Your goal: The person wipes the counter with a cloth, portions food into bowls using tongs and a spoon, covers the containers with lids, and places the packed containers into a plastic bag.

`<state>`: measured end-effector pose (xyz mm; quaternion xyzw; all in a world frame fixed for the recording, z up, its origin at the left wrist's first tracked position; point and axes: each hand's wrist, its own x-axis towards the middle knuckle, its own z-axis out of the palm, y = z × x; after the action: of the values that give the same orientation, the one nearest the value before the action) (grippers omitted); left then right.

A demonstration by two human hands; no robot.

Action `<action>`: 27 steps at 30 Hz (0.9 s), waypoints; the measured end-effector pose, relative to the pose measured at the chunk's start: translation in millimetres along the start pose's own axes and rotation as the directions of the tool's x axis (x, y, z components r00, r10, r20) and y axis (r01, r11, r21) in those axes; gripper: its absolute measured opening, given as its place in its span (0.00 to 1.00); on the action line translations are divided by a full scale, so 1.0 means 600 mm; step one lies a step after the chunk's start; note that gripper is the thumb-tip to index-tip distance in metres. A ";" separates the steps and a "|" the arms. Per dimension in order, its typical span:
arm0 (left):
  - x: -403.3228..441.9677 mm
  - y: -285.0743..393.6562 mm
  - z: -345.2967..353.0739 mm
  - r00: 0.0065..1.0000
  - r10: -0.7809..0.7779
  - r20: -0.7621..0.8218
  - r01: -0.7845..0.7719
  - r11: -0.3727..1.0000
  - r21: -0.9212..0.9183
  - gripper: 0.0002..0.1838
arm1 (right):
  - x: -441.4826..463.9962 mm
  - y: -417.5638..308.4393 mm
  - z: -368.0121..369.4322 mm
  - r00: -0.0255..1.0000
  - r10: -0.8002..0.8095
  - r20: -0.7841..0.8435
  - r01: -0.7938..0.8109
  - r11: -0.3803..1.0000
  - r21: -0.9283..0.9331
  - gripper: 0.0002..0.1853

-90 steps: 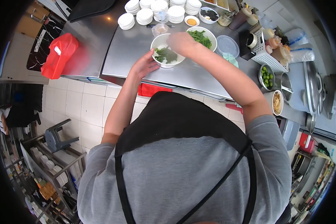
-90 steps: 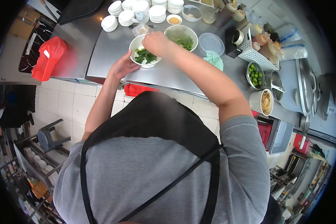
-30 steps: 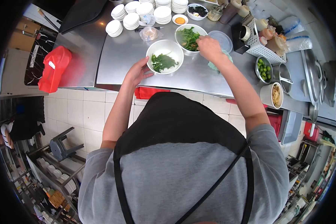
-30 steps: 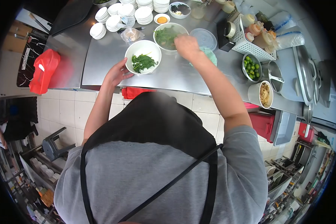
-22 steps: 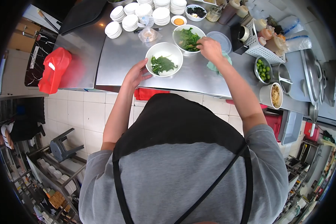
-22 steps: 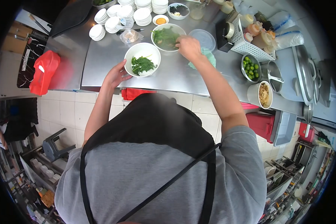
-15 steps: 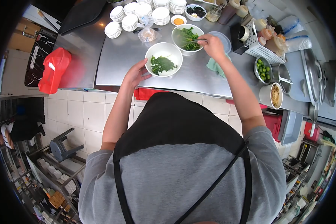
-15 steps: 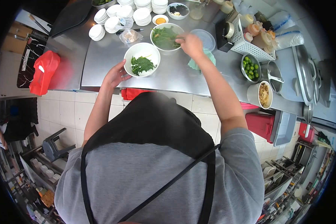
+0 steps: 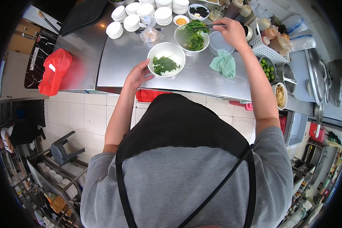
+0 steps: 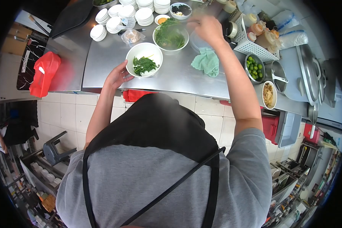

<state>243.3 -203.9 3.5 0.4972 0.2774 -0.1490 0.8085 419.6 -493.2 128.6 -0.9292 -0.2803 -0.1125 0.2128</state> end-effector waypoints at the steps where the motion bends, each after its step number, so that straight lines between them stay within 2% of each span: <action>1: 0.001 0.000 -0.001 1.000 0.002 0.007 -0.002 1.000 0.006 0.24 | 0.002 0.000 -0.007 1.000 0.000 0.000 0.000 1.000 -0.001 0.10; 3: 0.003 -0.001 -0.004 1.000 0.003 0.025 -0.003 1.000 0.010 0.24 | 0.006 0.001 -0.022 0.997 -0.061 -0.037 0.063 0.997 0.040 0.10; 5: 0.003 0.000 -0.008 0.999 0.005 0.039 -0.005 1.000 0.014 0.24 | 0.006 -0.028 -0.049 1.000 -0.023 -0.011 0.023 1.000 0.012 0.10; 8: 0.003 0.001 -0.009 0.999 0.002 0.038 -0.002 1.000 0.002 0.24 | 0.007 -0.048 -0.060 0.994 -0.106 -0.017 0.106 0.994 0.013 0.10; 11: 0.014 0.004 -0.016 1.000 -0.002 0.023 0.003 0.999 -0.036 0.25 | 0.000 -0.090 -0.048 0.981 -0.193 0.021 0.190 0.975 0.111 0.08; 12: 0.026 0.008 -0.023 0.983 0.142 -0.119 -0.130 0.986 0.101 0.25 | -0.010 -0.111 -0.032 0.971 -0.225 0.078 0.215 0.969 0.118 0.08; 13: 0.037 0.015 -0.028 0.925 0.298 -0.237 -0.238 0.938 0.251 0.25 | -0.016 -0.129 -0.012 0.957 -0.258 0.133 0.242 0.962 0.125 0.10; 14: 0.041 0.031 -0.020 0.774 0.572 -0.272 -0.368 0.756 0.541 0.25 | -0.022 -0.140 0.017 0.932 -0.294 0.211 0.278 0.955 0.103 0.09; 15: 0.041 0.054 -0.006 0.567 0.798 -0.205 -0.394 0.481 0.783 0.26 | -0.029 -0.148 0.049 0.901 -0.326 0.288 0.316 0.945 0.083 0.09; 16: 0.042 0.082 0.012 0.336 0.941 -0.037 -0.388 0.174 0.905 0.24 | -0.035 -0.160 0.077 0.864 -0.290 0.412 0.332 0.943 -0.033 0.08; 17: 0.045 0.109 0.026 0.104 0.979 0.178 -0.294 -0.141 0.945 0.22 | -0.039 -0.171 0.092 0.819 -0.233 0.525 0.357 0.922 -0.147 0.08; 18: 0.052 0.129 0.030 0.097 0.979 0.179 -0.293 -0.144 0.945 0.22 | -0.043 -0.174 0.094 0.820 -0.237 0.520 0.361 0.921 -0.148 0.08; 20: 0.068 0.162 0.034 0.108 0.871 0.480 -0.137 -0.465 0.875 0.17 | -0.048 -0.184 0.091 0.848 -0.332 0.413 0.382 0.923 -0.043 0.06; 21: 0.075 0.172 0.034 0.104 0.872 0.479 -0.132 -0.465 0.875 0.17 | -0.048 -0.186 0.086 0.847 -0.337 0.410 0.387 0.921 -0.043 0.06; 22: 0.083 0.180 0.033 0.329 0.922 0.204 -0.316 -0.096 0.944 0.15 | -0.049 -0.188 0.080 0.839 -0.328 0.435 0.403 0.911 -0.091 0.07; 23: 0.091 0.188 0.032 0.576 0.817 -0.033 -0.386 0.308 0.869 0.12 | -0.051 -0.187 0.075 0.832 -0.314 0.457 0.416 0.899 -0.138 0.07; 24: 0.106 0.190 0.024 0.639 0.759 -0.128 -0.509 0.542 0.669 0.09 | -0.056 -0.184 0.076 0.835 -0.314 0.452 0.413 0.901 -0.136 0.07; 25: 0.103 0.194 0.022 0.637 0.760 -0.125 -0.510 0.538 0.671 0.09 | -0.062 -0.179 0.079 0.858 -0.326 0.397 0.397 0.911 -0.109 0.08; 27: 0.095 0.196 0.019 0.808 0.567 -0.162 -0.447 0.768 0.458 0.10 | -0.070 -0.174 0.081 0.878 -0.336 0.342 0.383 0.920 -0.080 0.08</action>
<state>353.4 -157.9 58.3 0.7240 0.2103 0.0988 0.6495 330.2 -412.1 106.5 -0.8794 -0.4703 -0.0174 0.0715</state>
